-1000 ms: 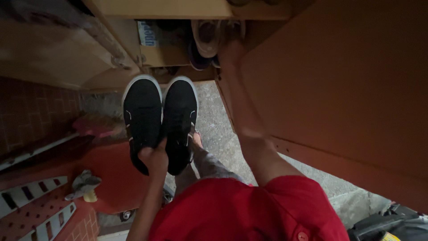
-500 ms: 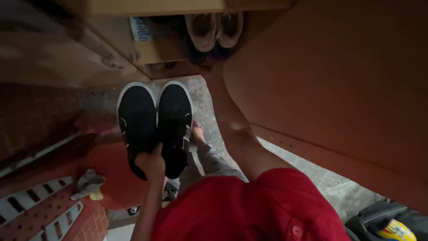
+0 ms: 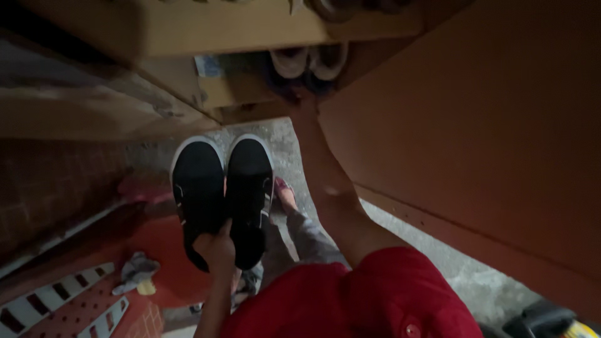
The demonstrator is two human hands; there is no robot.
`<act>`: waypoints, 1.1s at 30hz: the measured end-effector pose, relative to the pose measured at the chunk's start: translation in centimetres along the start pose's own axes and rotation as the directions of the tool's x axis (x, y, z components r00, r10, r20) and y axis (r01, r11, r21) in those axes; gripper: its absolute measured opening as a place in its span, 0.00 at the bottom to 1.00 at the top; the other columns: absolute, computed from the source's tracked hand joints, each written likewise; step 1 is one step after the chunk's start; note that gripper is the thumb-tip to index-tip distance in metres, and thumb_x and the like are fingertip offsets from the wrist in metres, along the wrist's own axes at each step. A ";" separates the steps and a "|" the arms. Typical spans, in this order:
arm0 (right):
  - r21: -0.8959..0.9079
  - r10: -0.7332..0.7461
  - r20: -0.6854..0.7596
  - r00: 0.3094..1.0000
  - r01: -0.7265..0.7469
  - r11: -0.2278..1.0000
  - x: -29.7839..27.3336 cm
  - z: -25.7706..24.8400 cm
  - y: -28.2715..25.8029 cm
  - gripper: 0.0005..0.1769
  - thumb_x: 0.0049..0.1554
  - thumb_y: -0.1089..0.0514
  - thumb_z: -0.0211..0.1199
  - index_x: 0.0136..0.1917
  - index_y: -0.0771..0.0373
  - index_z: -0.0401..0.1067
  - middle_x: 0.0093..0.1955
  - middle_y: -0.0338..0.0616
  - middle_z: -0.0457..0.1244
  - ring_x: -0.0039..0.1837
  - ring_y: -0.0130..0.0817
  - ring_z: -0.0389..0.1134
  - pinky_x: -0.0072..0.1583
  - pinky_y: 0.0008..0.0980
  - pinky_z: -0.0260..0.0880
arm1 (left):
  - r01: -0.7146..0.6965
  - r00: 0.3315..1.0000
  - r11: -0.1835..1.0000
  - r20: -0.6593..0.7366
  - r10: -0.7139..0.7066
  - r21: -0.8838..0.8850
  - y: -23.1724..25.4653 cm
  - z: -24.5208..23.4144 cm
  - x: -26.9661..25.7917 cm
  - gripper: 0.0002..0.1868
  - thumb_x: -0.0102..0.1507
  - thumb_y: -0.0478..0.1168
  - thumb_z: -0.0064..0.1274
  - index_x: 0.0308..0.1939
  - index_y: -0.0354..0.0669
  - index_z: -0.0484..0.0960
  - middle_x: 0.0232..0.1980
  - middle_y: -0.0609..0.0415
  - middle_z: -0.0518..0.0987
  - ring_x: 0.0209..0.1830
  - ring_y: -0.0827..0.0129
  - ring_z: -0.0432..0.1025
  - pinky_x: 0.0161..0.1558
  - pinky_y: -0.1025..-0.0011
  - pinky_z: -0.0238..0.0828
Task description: The person retrieves a pair of black sneakers from a wooden shoe cabinet, then uses a white cloth to wipe the shoes. The person wipes the uppers and sides of both shoes repeatedly before placing them back into the cabinet.
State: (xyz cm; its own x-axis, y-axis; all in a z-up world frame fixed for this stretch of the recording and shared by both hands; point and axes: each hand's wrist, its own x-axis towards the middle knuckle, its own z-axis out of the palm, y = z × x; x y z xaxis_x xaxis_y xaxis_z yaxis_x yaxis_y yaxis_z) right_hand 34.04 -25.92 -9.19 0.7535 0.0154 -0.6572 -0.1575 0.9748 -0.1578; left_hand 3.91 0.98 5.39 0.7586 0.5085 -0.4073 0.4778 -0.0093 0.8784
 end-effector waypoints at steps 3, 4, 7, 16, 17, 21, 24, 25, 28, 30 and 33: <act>-0.002 0.001 -0.019 1.000 -0.001 1.000 -1.2 -1.7 -0.1 0.13 0.62 0.58 0.55 0.56 0.68 0.69 0.49 0.56 0.67 0.47 0.51 0.67 0.49 0.48 0.72 | 0.320 0.897 0.642 -0.005 -0.441 0.697 -1.0 -1.1 -0.5 0.29 0.72 0.46 0.57 0.50 0.09 0.78 0.52 0.22 0.82 0.52 0.41 0.76 0.63 0.58 0.69; -0.006 -0.002 -0.011 1.000 0.002 1.000 -1.0 -1.4 -0.5 0.13 0.62 0.58 0.55 0.56 0.68 0.69 0.49 0.57 0.67 0.47 0.51 0.68 0.49 0.48 0.72 | 0.226 0.952 0.778 0.037 -0.305 0.586 -1.4 -0.8 0.0 0.27 0.69 0.44 0.59 0.52 0.13 0.78 0.55 0.27 0.81 0.54 0.45 0.75 0.62 0.60 0.68; -0.022 -0.005 0.004 1.000 0.006 1.000 -0.9 -0.8 -1.2 0.12 0.61 0.59 0.55 0.56 0.69 0.69 0.49 0.57 0.67 0.47 0.51 0.68 0.49 0.48 0.73 | 0.064 0.997 0.976 0.035 -0.072 0.206 -2.5 -0.1 0.5 0.28 0.62 0.39 0.64 0.59 0.21 0.71 0.63 0.37 0.75 0.60 0.54 0.70 0.61 0.62 0.63; -0.136 0.019 0.027 0.999 -0.015 0.991 -3.6 -3.9 -0.5 0.12 0.60 0.61 0.55 0.55 0.70 0.69 0.49 0.60 0.67 0.47 0.52 0.69 0.49 0.47 0.75 | 0.049 0.996 0.991 0.063 -0.058 0.125 -2.0 1.4 0.3 0.25 0.60 0.38 0.64 0.55 0.23 0.77 0.57 0.40 0.80 0.56 0.54 0.73 0.60 0.62 0.64; -0.178 0.032 0.048 0.998 -0.023 0.984 -4.7 -4.8 -0.2 0.12 0.60 0.62 0.55 0.54 0.70 0.69 0.49 0.60 0.67 0.47 0.52 0.69 0.49 0.47 0.75 | 0.025 0.997 0.989 0.074 -0.036 0.144 -1.9 1.4 0.1 0.24 0.60 0.38 0.64 0.54 0.22 0.78 0.56 0.40 0.81 0.54 0.54 0.74 0.59 0.61 0.65; -0.423 0.009 -0.163 0.987 -0.078 0.903 -9.5 -7.9 1.2 0.16 0.61 0.63 0.54 0.60 0.74 0.67 0.51 0.63 0.68 0.46 0.51 0.74 0.50 0.44 0.79 | 0.239 0.968 0.904 -0.008 -0.253 0.354 -3.1 1.3 1.4 0.18 0.62 0.41 0.67 0.44 0.26 0.82 0.39 0.46 0.80 0.40 0.59 0.73 0.47 0.59 0.67; -0.626 0.014 -0.202 0.979 -0.140 0.767 -15.7 -9.9 2.4 0.19 0.62 0.62 0.56 0.63 0.76 0.67 0.51 0.64 0.69 0.45 0.49 0.75 0.49 0.43 0.79 | -0.722 0.568 0.186 0.418 0.709 0.666 -5.5 0.3 2.6 0.10 0.60 0.29 0.68 0.41 0.48 0.96 0.19 0.50 0.67 0.24 0.60 0.65 0.35 0.60 0.60; -0.704 0.029 -0.167 0.986 -0.140 0.696 -17.7 -9.7 2.6 0.20 0.63 0.60 0.57 0.64 0.77 0.68 0.50 0.63 0.69 0.45 0.47 0.73 0.48 0.43 0.77 | -0.754 0.549 0.267 0.354 0.757 0.600 -6.2 0.4 2.9 0.08 0.60 0.30 0.70 0.31 0.46 0.87 0.18 0.52 0.64 0.22 0.63 0.62 0.32 0.62 0.57; -0.788 0.141 -0.062 0.988 -0.135 0.601 -23.1 -7.7 2.8 0.28 0.66 0.47 0.55 0.66 0.74 0.70 0.53 0.59 0.69 0.50 0.44 0.72 0.51 0.41 0.74 | -0.715 0.673 0.594 0.133 0.728 0.370 -7.1 1.3 3.7 0.31 0.59 0.34 0.74 0.10 0.41 0.66 0.16 0.55 0.56 0.18 0.68 0.54 0.27 0.65 0.53; -0.787 0.213 -0.006 0.977 -0.136 0.601 -26.3 -5.8 3.1 0.33 0.66 0.40 0.53 0.69 0.71 0.67 0.58 0.56 0.68 0.56 0.42 0.70 0.54 0.40 0.73 | -0.427 0.903 0.884 0.037 0.428 0.189 -6.5 1.6 3.0 0.36 0.56 0.36 0.74 0.13 0.38 0.56 0.20 0.54 0.52 0.21 0.68 0.50 0.29 0.66 0.56; -0.825 0.243 0.127 0.962 -0.034 0.564 -28.6 -2.2 4.2 0.40 0.60 0.41 0.58 0.76 0.67 0.57 0.68 0.52 0.63 0.66 0.40 0.66 0.60 0.41 0.70 | -0.319 0.948 0.942 0.029 0.318 0.100 -3.2 1.8 2.1 0.36 0.57 0.36 0.72 0.14 0.35 0.55 0.19 0.57 0.50 0.19 0.71 0.48 0.25 0.64 0.50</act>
State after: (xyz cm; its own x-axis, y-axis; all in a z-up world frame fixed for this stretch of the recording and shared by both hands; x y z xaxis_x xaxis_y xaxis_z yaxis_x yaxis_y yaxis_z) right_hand 10.46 -22.78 7.33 0.7672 0.2800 -0.5771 -0.6410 0.3660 -0.6746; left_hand 4.79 0.49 1.30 0.8838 0.4539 -0.1140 0.2522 -0.2569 0.9329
